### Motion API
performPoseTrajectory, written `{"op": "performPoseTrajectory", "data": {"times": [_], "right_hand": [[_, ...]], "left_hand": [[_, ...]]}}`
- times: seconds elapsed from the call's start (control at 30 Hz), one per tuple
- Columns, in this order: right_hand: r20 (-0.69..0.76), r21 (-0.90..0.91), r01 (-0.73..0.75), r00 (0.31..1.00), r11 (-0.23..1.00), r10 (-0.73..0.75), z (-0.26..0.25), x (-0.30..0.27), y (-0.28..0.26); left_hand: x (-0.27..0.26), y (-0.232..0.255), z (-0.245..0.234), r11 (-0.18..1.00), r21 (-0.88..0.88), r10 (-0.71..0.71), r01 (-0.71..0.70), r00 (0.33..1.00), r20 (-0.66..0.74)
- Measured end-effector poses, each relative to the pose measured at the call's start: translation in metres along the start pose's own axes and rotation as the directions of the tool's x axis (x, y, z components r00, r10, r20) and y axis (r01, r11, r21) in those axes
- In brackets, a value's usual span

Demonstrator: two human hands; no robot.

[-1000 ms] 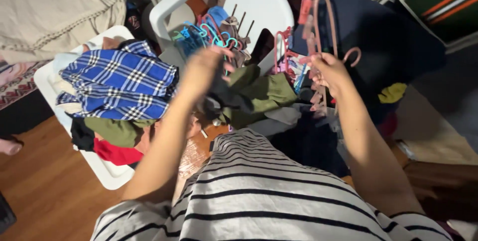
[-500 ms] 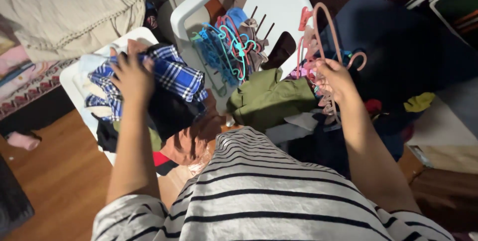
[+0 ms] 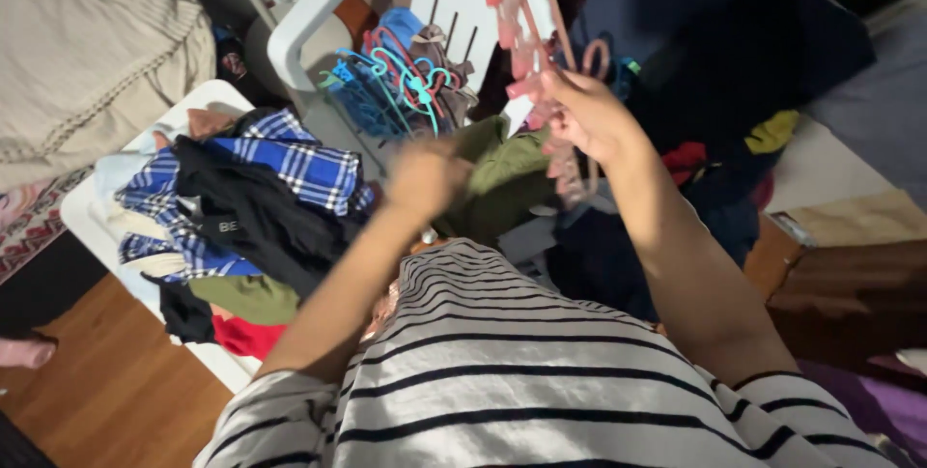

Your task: Sort various items of clothing and laundry hangers from a pile into separate groups or containers.

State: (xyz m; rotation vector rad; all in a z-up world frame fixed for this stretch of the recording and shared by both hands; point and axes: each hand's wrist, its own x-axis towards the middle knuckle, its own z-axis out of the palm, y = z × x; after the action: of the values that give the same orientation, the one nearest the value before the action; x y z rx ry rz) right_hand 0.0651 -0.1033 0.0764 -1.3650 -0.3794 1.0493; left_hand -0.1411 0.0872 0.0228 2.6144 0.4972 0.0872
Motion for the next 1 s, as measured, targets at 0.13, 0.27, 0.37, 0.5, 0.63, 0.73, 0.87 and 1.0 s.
{"op": "performPoseTrajectory", "data": {"times": [0.13, 0.27, 0.37, 0.5, 0.63, 0.73, 0.87, 1.0], "right_hand": [[-0.052, 0.136, 0.019, 0.999, 0.991, -0.012, 0.012, -0.006, -0.015], [-0.023, 0.25, 0.099, 0.995, 0.963, -0.096, 0.012, -0.015, -0.029], [-0.07, 0.26, 0.166, 0.986, 0.951, -0.153, 0.02, -0.035, -0.049], [-0.123, -0.252, 0.209, 0.961, 0.945, -0.246, 0.011, -0.068, -0.048], [-0.183, -0.435, 0.022, 0.977, 0.9, -0.113, -0.057, -0.051, 0.059], [-0.155, -0.433, 0.049, 0.98, 0.9, -0.128, -0.061, -0.043, 0.098], [0.036, -0.312, 0.101, 0.995, 0.945, -0.094, -0.032, -0.043, 0.108], [0.141, -0.073, -0.048, 0.988, 0.996, 0.058, -0.015, -0.052, 0.102]], "left_hand": [[0.014, 0.041, 0.119, 0.809, -0.488, 0.374, -0.327, 0.928, -0.001], [0.014, 0.066, 0.192, 0.76, -0.649, 0.29, -0.039, 0.914, 0.284], [0.026, 0.051, 0.241, 0.713, -0.698, 0.202, 0.065, 0.934, 0.293], [0.029, 0.029, 0.262, 0.584, -0.806, 0.244, -0.101, 0.968, 0.056], [0.015, 0.039, 0.216, 0.612, -0.789, 0.283, -0.05, 0.946, 0.159], [0.01, 0.051, 0.194, 0.562, -0.826, 0.249, -0.036, 0.96, 0.128], [0.007, 0.055, 0.187, 0.562, -0.826, 0.262, -0.054, 0.958, 0.116], [0.0, 0.056, 0.172, 0.538, -0.843, 0.267, 0.001, 0.948, 0.171]]}}
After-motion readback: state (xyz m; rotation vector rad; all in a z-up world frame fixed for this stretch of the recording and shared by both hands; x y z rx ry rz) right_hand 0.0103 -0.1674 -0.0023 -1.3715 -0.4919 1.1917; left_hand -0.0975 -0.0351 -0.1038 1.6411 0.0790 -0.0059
